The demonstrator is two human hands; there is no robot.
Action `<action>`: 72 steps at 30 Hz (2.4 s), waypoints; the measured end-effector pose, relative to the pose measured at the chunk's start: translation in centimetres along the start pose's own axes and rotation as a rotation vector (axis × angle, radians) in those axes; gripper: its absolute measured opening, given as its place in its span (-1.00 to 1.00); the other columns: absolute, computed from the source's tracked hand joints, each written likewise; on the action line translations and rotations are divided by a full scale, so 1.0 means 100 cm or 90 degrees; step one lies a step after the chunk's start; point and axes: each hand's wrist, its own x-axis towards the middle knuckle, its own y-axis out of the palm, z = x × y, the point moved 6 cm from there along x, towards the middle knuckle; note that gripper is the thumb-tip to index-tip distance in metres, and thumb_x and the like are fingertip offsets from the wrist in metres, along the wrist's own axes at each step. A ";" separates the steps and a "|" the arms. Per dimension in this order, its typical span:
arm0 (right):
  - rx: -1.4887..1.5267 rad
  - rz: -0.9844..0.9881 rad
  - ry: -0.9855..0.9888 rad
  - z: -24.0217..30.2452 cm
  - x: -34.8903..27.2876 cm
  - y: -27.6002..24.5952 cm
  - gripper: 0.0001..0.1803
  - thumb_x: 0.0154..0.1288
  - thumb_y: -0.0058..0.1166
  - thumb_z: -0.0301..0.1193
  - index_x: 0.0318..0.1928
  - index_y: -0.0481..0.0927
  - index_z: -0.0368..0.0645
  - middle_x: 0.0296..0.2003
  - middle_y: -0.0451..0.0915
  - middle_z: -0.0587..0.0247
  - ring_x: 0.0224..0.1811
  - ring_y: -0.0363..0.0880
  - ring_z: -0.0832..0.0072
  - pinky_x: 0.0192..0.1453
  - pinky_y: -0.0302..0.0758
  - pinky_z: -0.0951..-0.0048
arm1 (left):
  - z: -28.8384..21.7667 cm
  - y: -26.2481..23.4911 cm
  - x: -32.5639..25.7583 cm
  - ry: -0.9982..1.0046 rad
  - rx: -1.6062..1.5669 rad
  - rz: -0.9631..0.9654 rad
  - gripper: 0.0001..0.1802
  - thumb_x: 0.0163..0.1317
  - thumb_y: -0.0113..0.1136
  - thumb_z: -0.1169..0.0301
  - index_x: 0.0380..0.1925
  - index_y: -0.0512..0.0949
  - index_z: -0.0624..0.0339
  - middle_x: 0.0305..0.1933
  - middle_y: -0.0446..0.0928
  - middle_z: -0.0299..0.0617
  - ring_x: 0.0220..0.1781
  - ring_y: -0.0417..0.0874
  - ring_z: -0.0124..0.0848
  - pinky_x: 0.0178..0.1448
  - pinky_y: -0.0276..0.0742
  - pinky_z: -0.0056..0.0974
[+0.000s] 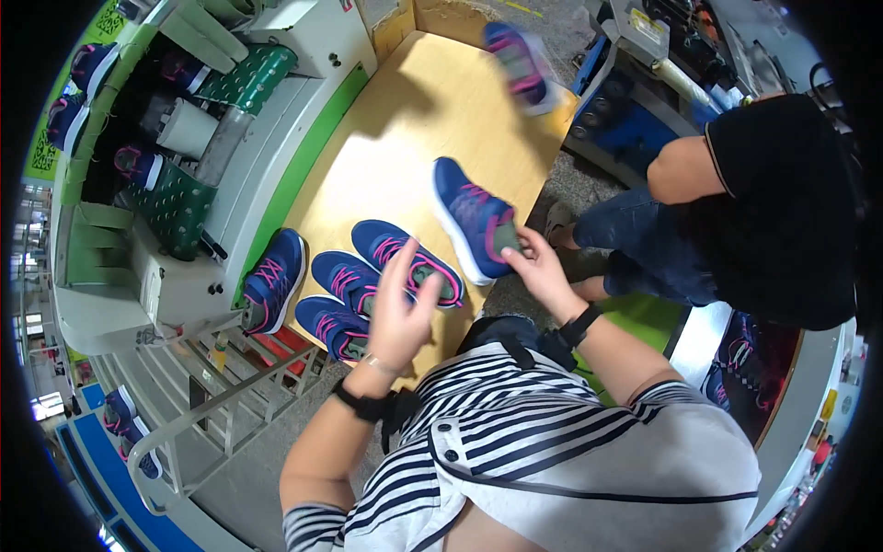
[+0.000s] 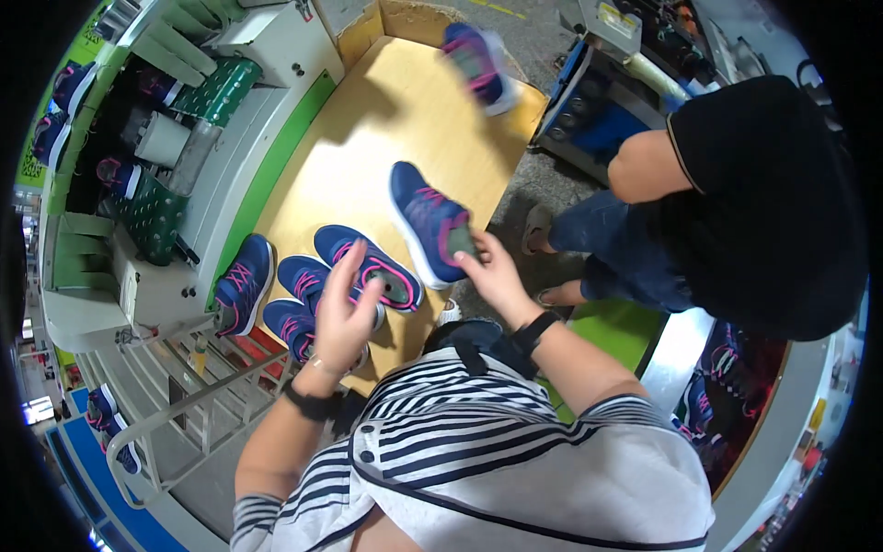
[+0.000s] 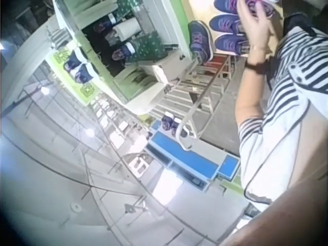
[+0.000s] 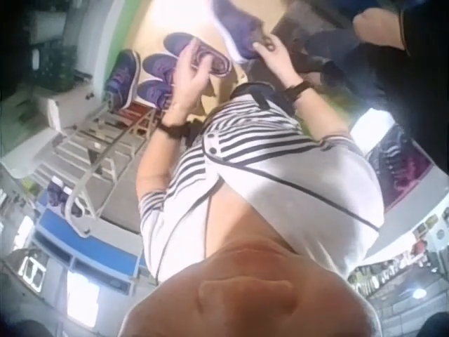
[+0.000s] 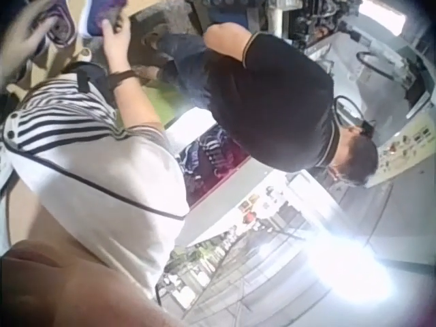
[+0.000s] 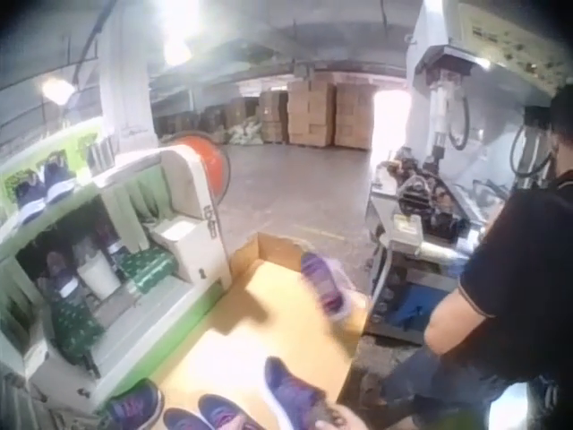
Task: Moving and organizing shoes onto a conveyor belt system in a factory.
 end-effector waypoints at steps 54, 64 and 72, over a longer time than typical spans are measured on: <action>-0.274 0.214 -0.908 0.245 0.192 0.421 -0.76 0.24 0.12 -0.39 -0.09 0.54 -0.13 0.01 0.49 0.07 0.13 0.40 0.08 0.22 0.29 0.12 | 0.094 -0.088 -0.041 -0.066 0.411 0.002 -0.27 0.28 0.16 -0.06 0.37 0.35 0.02 0.46 0.30 -0.06 0.45 0.32 0.02 0.34 0.32 0.08; -0.599 0.368 -0.639 0.071 0.136 0.220 -0.72 0.31 0.17 -0.31 -0.06 0.51 -0.17 0.08 0.49 0.09 0.35 0.30 0.06 0.49 0.01 -0.23 | 0.095 -0.079 -0.042 -0.031 0.404 -0.066 -0.39 0.27 0.21 0.07 0.26 0.46 0.10 0.36 0.44 -0.07 0.33 0.46 -0.03 0.19 0.44 -0.08; -0.605 0.001 -0.264 0.014 0.135 0.100 -0.11 0.15 0.36 -0.04 0.29 0.29 -0.39 0.17 0.41 -0.31 0.25 0.36 -0.08 0.37 0.28 0.09 | 0.098 -0.076 -0.036 -0.061 0.356 -0.098 -0.45 0.28 0.20 0.10 0.22 0.50 0.11 0.32 0.49 -0.07 0.37 0.45 -0.04 0.31 0.34 -0.06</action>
